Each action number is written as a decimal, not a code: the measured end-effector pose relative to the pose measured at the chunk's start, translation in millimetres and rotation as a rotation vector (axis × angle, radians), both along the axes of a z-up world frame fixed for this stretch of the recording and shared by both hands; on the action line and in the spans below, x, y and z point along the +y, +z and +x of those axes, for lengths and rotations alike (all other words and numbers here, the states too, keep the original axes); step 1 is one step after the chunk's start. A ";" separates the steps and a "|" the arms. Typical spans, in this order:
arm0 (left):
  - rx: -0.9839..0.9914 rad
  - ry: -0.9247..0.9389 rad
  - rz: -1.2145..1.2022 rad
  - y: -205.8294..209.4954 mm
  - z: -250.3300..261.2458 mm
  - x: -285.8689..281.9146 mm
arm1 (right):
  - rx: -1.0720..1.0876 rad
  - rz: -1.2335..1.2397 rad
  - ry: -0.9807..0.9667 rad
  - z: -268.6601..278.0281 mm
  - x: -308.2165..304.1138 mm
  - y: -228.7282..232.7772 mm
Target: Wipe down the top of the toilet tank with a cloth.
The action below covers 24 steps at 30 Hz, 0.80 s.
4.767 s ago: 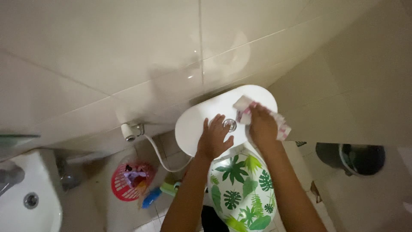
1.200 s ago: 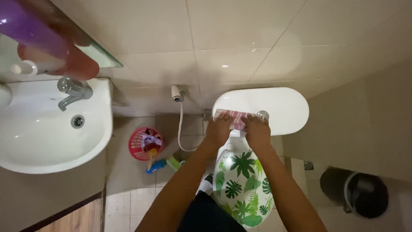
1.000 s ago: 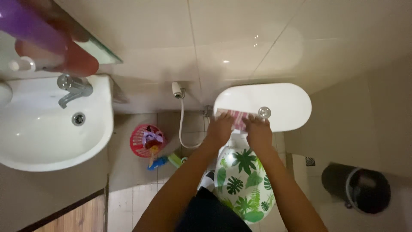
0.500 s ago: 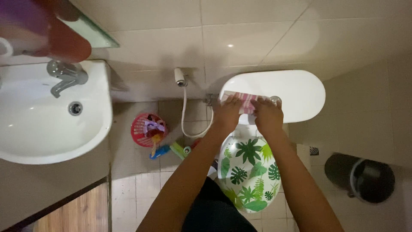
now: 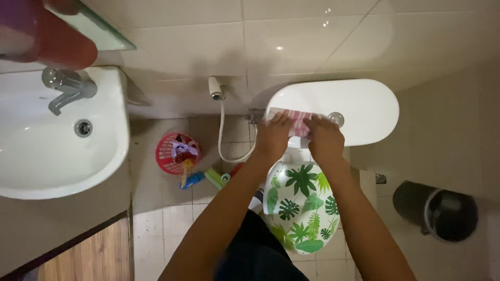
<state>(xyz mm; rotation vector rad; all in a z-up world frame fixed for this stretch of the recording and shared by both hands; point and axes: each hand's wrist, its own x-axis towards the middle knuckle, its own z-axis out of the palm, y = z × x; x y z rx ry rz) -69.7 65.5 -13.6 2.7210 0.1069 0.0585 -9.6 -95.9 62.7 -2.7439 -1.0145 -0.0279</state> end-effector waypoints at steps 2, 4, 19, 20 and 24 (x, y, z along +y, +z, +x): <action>-0.033 0.014 -0.024 4.0 -2.7 1.2 | 0.017 -0.021 -0.003 1.4 3.3 4.4; -0.062 0.021 -0.047 4.3 -12.7 -1.9 | 0.037 -0.041 -0.013 -7.9 0.1 2.8; 0.050 -0.026 -0.055 25.8 -15.2 0.5 | 0.133 -0.078 -0.024 -8.0 0.0 -1.1; 0.081 -0.022 -0.051 24.0 -18.8 -1.9 | 0.081 -0.041 -0.028 -12.1 -3.1 -6.1; 0.164 -0.050 -0.015 40.8 -29.8 -3.4 | 0.019 -0.041 -0.017 -30.4 -17.7 -21.8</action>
